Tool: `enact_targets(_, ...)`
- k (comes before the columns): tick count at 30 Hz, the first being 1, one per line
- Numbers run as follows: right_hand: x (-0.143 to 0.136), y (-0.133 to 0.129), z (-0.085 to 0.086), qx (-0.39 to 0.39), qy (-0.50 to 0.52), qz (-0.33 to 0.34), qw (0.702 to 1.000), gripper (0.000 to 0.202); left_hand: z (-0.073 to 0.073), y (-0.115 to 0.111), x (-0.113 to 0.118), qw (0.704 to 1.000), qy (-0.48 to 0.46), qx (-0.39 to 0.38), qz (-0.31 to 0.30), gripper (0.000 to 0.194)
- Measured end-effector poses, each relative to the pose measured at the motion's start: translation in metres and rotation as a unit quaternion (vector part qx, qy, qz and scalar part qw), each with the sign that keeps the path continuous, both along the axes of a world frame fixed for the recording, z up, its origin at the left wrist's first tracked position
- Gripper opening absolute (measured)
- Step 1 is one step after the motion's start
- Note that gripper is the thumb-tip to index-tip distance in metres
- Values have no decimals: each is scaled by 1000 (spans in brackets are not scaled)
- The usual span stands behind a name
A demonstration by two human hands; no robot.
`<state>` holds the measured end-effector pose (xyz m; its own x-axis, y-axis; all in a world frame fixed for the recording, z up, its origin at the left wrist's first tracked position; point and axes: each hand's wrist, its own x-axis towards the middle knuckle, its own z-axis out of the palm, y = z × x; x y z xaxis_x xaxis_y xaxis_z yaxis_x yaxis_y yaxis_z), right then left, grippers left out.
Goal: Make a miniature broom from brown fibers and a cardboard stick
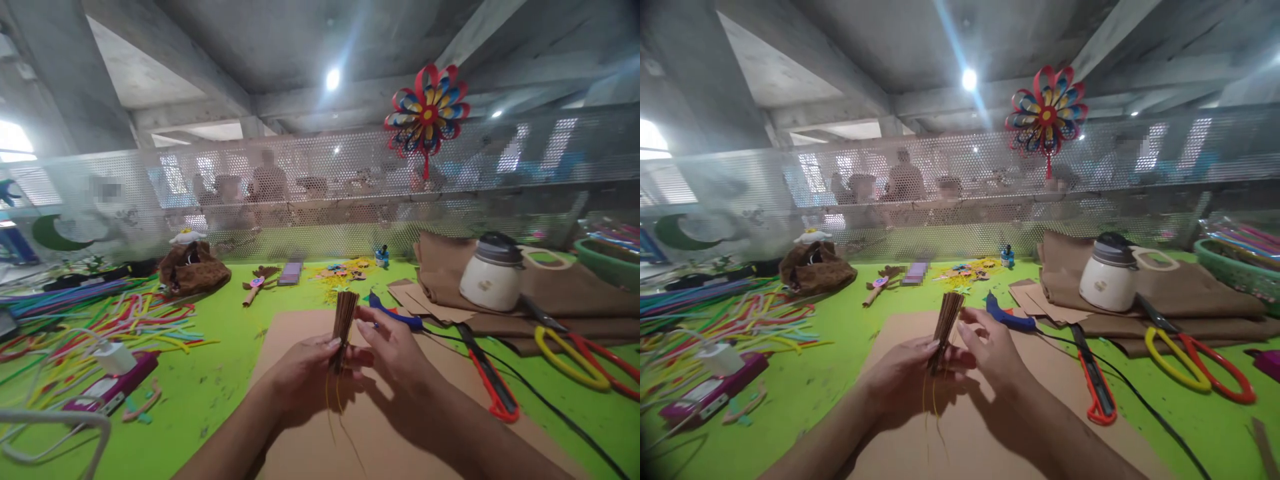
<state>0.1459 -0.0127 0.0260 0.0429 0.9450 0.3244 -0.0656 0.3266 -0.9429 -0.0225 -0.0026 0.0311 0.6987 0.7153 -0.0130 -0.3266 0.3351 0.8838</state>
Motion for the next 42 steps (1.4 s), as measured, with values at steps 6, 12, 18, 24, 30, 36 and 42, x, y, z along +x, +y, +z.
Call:
enact_targets(6,-6,-11,7,-103,117,186,970,24,-1,-4,2,998,19,22,-50,28)
enact_targets(12,-2,-7,-5,-157,109,232,954,31,-10,-2,5,996,16,20,-91,26)
enact_targets(18,-7,-1,-8,-130,52,221,965,35,-22,6,4,996,31,31,-76,32)
enact_targets(24,-10,2,-16,-140,127,235,954,33,-20,10,0,997,9,-31,-73,26)
enact_targets(30,15,8,-1,-128,140,121,974,25,-8,14,-6,1000,-5,-8,-8,30)
enact_targets(36,16,7,-6,-38,-35,37,998,20,-8,14,-3,997,37,14,60,33)
enact_targets(42,2,0,-16,179,-228,-20,957,12,-10,15,0,996,5,-9,89,28)
